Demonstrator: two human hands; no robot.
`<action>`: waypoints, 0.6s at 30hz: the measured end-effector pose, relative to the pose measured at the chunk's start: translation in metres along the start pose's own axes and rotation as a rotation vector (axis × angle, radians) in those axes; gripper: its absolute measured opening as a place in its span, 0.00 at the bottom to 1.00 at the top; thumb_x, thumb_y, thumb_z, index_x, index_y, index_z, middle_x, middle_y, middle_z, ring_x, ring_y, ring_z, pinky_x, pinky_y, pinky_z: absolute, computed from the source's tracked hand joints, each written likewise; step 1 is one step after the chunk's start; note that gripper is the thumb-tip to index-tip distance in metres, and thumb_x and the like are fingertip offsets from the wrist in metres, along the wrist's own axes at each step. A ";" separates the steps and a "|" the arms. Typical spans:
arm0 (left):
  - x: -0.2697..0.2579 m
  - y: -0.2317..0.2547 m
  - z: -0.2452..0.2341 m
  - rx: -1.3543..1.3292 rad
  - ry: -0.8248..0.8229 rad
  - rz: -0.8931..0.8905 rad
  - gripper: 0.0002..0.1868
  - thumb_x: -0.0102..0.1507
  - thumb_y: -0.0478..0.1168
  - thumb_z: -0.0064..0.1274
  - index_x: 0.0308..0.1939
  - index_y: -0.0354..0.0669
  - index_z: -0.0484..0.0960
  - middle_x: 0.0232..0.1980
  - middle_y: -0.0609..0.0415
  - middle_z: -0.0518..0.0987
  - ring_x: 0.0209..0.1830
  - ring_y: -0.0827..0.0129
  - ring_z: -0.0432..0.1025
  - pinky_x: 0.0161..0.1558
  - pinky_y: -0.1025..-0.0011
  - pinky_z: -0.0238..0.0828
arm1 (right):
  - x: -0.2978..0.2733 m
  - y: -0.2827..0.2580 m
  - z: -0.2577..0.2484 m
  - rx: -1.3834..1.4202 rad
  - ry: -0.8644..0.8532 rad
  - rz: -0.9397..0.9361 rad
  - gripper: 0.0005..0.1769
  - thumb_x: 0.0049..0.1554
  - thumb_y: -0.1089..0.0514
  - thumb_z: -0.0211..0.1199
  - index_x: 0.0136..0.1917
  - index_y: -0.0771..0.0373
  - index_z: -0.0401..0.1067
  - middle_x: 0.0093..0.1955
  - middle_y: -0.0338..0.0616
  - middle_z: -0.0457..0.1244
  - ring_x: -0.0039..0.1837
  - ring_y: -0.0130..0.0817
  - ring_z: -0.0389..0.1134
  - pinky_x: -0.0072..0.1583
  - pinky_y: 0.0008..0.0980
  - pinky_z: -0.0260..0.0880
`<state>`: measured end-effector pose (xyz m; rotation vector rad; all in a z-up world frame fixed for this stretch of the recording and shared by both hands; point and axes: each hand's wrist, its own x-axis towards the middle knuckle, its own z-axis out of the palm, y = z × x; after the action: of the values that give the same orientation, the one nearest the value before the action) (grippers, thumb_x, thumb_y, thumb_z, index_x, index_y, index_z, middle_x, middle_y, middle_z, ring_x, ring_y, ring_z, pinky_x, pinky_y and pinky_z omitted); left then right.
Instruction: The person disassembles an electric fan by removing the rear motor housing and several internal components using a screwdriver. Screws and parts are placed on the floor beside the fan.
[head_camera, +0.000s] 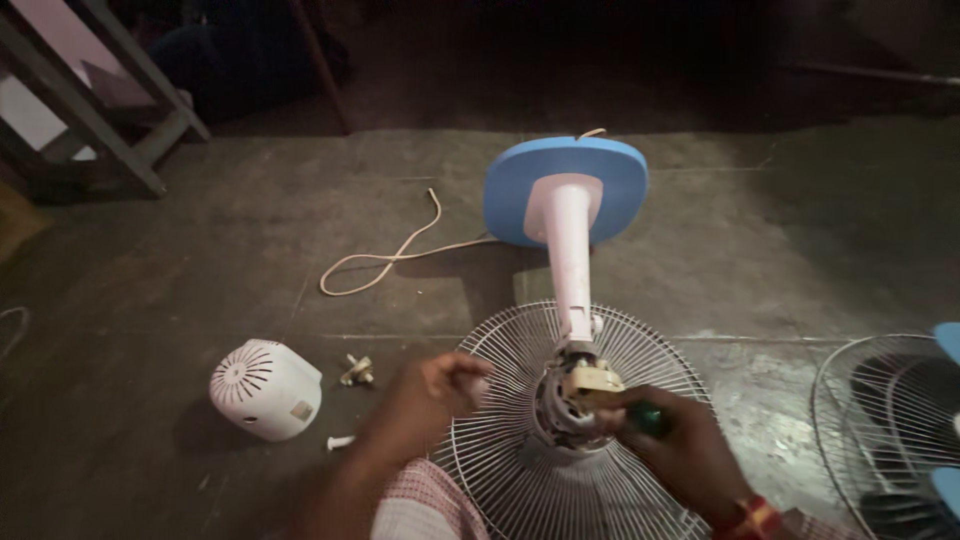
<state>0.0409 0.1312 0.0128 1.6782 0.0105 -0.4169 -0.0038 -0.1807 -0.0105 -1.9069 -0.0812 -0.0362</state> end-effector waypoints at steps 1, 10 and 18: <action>-0.005 0.006 0.019 -0.077 -0.134 0.096 0.20 0.56 0.26 0.59 0.53 0.37 0.83 0.42 0.56 0.83 0.41 0.77 0.78 0.46 0.77 0.78 | -0.004 -0.004 0.003 0.070 -0.057 -0.037 0.11 0.49 0.59 0.73 0.47 0.63 0.81 0.43 0.40 0.73 0.45 0.26 0.77 0.47 0.30 0.78; -0.020 -0.042 0.095 -0.454 -0.137 -0.136 0.09 0.63 0.31 0.57 0.44 0.38 0.74 0.40 0.51 0.84 0.40 0.71 0.80 0.44 0.73 0.80 | -0.023 -0.010 0.025 0.155 -0.210 0.084 0.11 0.52 0.60 0.71 0.49 0.63 0.82 0.46 0.43 0.74 0.47 0.28 0.76 0.51 0.28 0.79; -0.012 -0.050 0.091 -0.436 -0.190 -0.189 0.17 0.60 0.34 0.62 0.51 0.33 0.78 0.44 0.47 0.85 0.40 0.68 0.81 0.44 0.69 0.84 | -0.017 -0.007 0.016 0.355 -0.285 0.013 0.07 0.56 0.62 0.70 0.47 0.68 0.82 0.41 0.42 0.73 0.44 0.26 0.71 0.47 0.26 0.73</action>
<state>-0.0064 0.0545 -0.0400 1.2072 0.1135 -0.6645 -0.0218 -0.1637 -0.0106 -1.5466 -0.2516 0.2451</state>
